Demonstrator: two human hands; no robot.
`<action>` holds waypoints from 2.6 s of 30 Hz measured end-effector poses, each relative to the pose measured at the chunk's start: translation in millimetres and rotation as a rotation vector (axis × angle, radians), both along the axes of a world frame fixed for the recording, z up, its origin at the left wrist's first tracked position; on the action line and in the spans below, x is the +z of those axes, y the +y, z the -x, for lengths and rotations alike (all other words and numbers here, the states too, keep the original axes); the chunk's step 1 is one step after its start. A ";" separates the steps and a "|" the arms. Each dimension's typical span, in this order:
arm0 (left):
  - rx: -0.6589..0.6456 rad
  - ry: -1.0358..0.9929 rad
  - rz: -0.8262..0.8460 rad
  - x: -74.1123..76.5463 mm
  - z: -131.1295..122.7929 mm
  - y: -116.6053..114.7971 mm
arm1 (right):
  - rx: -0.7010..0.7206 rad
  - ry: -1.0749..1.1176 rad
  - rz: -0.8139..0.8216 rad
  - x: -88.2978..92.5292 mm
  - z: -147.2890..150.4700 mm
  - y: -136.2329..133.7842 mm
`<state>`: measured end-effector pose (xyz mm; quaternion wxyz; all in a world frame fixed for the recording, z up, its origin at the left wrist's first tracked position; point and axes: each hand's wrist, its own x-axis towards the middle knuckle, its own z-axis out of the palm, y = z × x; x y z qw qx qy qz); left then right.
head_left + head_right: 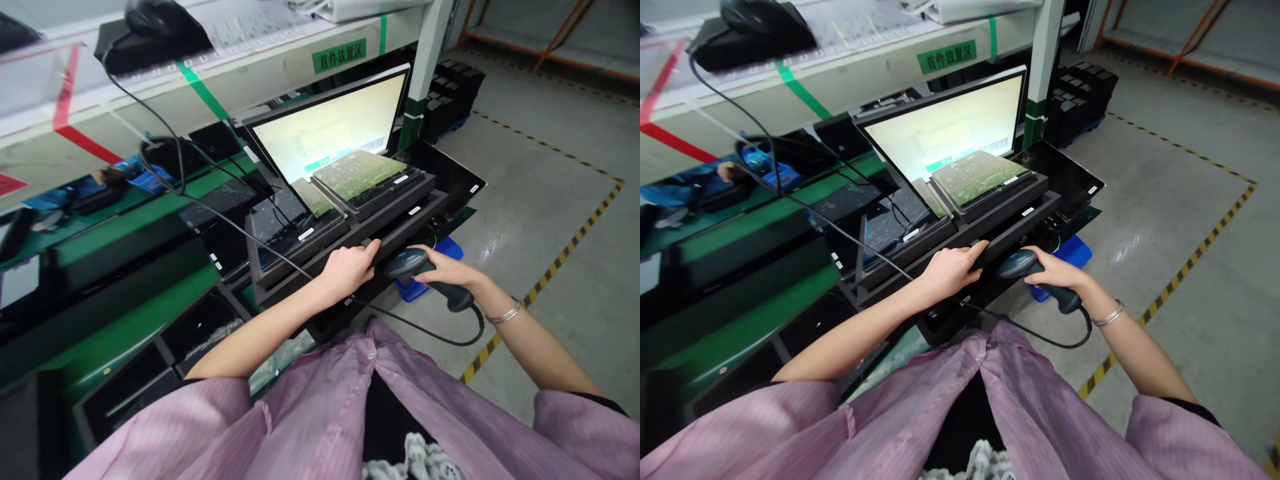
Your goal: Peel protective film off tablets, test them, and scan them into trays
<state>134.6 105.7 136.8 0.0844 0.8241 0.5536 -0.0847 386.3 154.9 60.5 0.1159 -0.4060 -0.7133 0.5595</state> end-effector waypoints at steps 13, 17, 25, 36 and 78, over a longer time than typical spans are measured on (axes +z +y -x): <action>0.012 0.015 -0.001 -1.0 -0.5 0.1 | 0.027 -0.010 0.141 -7.4 64.2 -38.0; 0.013 0.008 -0.004 -0.6 -0.4 0.2 | 0.033 0.000 0.167 -6.2 68.7 -39.4; 0.009 -0.011 0.000 -3.1 0.9 -0.1 | 0.004 0.014 0.229 -5.1 71.6 -44.0; 0.005 0.000 0.008 -2.9 -0.3 -0.7 | -0.092 0.097 0.309 -9.2 70.6 -46.8; -0.135 0.212 -0.112 -16.2 13.0 -8.9 | -0.788 1.455 0.628 -103.9 143.7 -55.1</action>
